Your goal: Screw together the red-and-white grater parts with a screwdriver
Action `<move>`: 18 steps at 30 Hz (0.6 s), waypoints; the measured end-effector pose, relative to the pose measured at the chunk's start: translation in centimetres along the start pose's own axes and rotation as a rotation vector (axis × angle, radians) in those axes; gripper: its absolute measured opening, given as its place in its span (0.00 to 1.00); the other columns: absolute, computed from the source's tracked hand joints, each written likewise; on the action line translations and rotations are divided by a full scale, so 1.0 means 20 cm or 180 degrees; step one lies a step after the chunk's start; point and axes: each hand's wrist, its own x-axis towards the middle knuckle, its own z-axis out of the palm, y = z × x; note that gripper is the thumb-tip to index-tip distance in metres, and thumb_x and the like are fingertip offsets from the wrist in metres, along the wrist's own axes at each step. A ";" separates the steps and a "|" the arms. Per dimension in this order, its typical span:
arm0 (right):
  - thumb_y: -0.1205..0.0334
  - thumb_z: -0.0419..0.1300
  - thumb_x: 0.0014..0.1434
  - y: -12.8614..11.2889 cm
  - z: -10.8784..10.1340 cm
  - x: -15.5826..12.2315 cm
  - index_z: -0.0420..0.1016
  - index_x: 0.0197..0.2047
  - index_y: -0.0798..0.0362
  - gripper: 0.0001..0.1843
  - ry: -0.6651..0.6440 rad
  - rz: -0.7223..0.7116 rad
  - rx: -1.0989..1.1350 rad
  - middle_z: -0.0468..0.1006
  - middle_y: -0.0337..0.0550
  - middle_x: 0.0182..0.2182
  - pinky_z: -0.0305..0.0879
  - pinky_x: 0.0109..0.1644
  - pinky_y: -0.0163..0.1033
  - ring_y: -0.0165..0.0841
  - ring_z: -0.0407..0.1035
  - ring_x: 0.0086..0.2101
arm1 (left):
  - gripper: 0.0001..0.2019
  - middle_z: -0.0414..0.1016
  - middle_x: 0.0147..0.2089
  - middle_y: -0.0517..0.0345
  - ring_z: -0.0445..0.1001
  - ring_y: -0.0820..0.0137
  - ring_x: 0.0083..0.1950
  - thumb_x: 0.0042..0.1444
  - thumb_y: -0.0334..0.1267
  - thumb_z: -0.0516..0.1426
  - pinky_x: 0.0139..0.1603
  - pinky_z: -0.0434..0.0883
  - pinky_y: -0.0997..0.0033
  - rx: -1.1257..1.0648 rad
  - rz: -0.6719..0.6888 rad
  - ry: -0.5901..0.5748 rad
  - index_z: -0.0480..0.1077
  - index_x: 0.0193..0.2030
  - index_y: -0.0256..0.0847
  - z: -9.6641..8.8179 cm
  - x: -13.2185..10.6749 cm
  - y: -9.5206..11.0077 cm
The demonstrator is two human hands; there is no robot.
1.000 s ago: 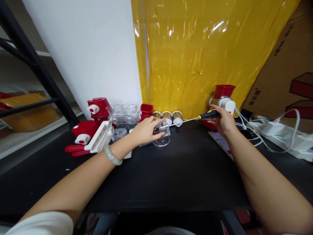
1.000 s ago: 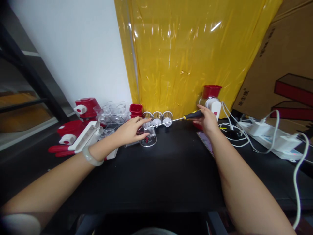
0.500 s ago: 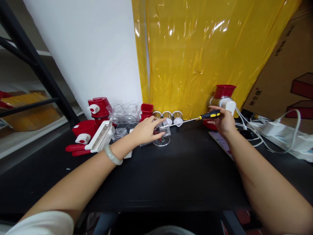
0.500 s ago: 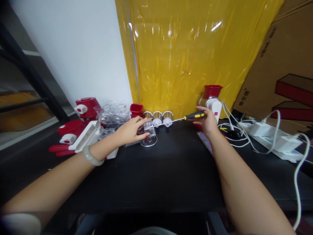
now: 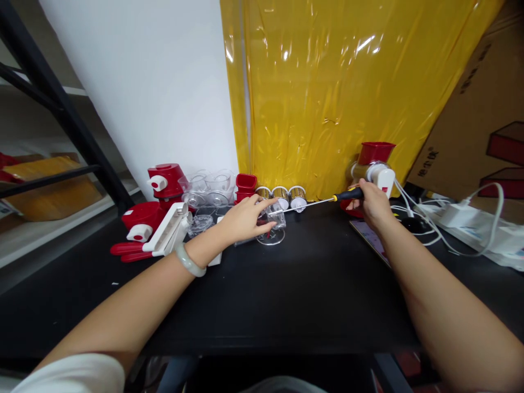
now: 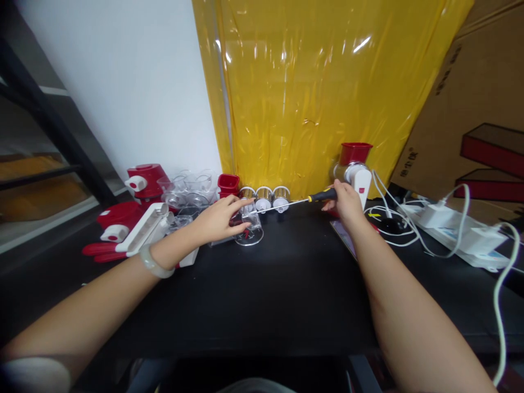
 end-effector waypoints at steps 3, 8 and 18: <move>0.41 0.55 0.62 0.01 -0.01 0.01 0.66 0.26 0.47 0.21 0.0047 -0.0096 -0.0149 0.63 0.35 0.12 0.60 0.20 0.39 0.32 0.62 0.14 | 0.31 0.68 0.51 0.48 0.71 0.60 0.49 0.62 0.55 0.54 0.53 0.70 0.59 -0.0020 0.0012 0.0013 0.59 0.70 0.48 0.00 0.00 0.00; 0.41 0.54 0.63 0.02 -0.01 0.01 0.66 0.26 0.47 0.21 0.0101 -0.0153 -0.0118 0.61 0.34 0.12 0.61 0.20 0.39 0.32 0.62 0.15 | 0.32 0.67 0.53 0.48 0.71 0.60 0.50 0.62 0.55 0.54 0.54 0.70 0.59 -0.0029 0.0042 0.0013 0.58 0.70 0.47 0.00 0.00 -0.01; 0.41 0.53 0.63 0.03 -0.02 0.02 0.64 0.22 0.46 0.24 0.0104 -0.0261 -0.0108 0.61 0.36 0.11 0.61 0.20 0.40 0.33 0.63 0.15 | 0.31 0.67 0.53 0.48 0.71 0.61 0.49 0.63 0.55 0.53 0.53 0.70 0.59 -0.0028 0.0099 0.0046 0.58 0.70 0.47 0.01 0.00 -0.02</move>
